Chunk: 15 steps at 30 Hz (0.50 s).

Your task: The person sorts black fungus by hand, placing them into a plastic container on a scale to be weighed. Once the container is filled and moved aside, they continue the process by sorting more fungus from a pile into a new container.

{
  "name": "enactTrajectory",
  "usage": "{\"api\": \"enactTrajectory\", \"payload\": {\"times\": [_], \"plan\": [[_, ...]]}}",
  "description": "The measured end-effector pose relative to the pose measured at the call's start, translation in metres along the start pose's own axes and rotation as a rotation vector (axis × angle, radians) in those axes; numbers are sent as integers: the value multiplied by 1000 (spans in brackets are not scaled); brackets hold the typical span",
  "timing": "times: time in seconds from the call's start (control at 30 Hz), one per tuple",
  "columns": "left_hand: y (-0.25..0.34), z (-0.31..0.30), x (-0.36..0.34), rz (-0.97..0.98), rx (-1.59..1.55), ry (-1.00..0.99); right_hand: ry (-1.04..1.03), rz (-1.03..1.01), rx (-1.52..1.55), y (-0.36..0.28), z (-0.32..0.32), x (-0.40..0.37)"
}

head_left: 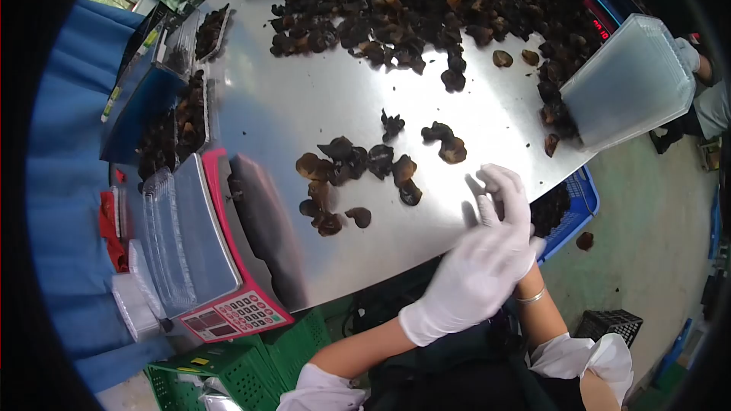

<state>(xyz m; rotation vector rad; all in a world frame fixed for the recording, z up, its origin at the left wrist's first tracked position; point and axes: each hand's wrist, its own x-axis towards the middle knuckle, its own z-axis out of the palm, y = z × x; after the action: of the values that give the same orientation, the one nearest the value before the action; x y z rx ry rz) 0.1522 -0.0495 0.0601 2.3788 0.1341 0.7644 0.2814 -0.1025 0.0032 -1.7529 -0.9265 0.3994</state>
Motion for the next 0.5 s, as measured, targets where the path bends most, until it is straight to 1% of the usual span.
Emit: {"api": "enactTrajectory", "payload": {"times": [0.03,0.07,0.1,0.13,0.17,0.2,0.23,0.27,0.3,0.37,0.43,0.47,0.5], "plan": [[-10,-9,-15,-100,84,41,53,-24,30,10,0,2],[-18,-14,-31,-248,312,103,58,-100,-155,13,-5,6],[-27,-23,-44,-409,425,114,-4,-71,-208,13,-9,11],[-32,-31,-53,-614,572,106,-46,-129,-314,4,-10,18],[-41,-34,-63,-710,642,143,-88,-184,-421,-5,-7,24],[-48,-37,-68,-801,641,145,-90,-183,-418,-8,0,29],[-54,-39,-71,-891,640,154,-213,-267,-475,-11,7,36],[-59,-41,-69,-887,644,165,-331,-358,-534,-15,15,47],[-63,-44,-66,-895,645,184,-415,-371,-573,-18,22,60],[-78,-51,-63,-905,644,213,-374,-372,-558,-20,38,86],[-103,-61,-60,-876,609,295,-273,-468,-401,-10,54,115],[-110,-65,-53,-838,510,389,-291,-475,-395,-7,62,123],[-118,-69,-51,-830,513,401,-307,-486,-390,-8,69,129]]}}
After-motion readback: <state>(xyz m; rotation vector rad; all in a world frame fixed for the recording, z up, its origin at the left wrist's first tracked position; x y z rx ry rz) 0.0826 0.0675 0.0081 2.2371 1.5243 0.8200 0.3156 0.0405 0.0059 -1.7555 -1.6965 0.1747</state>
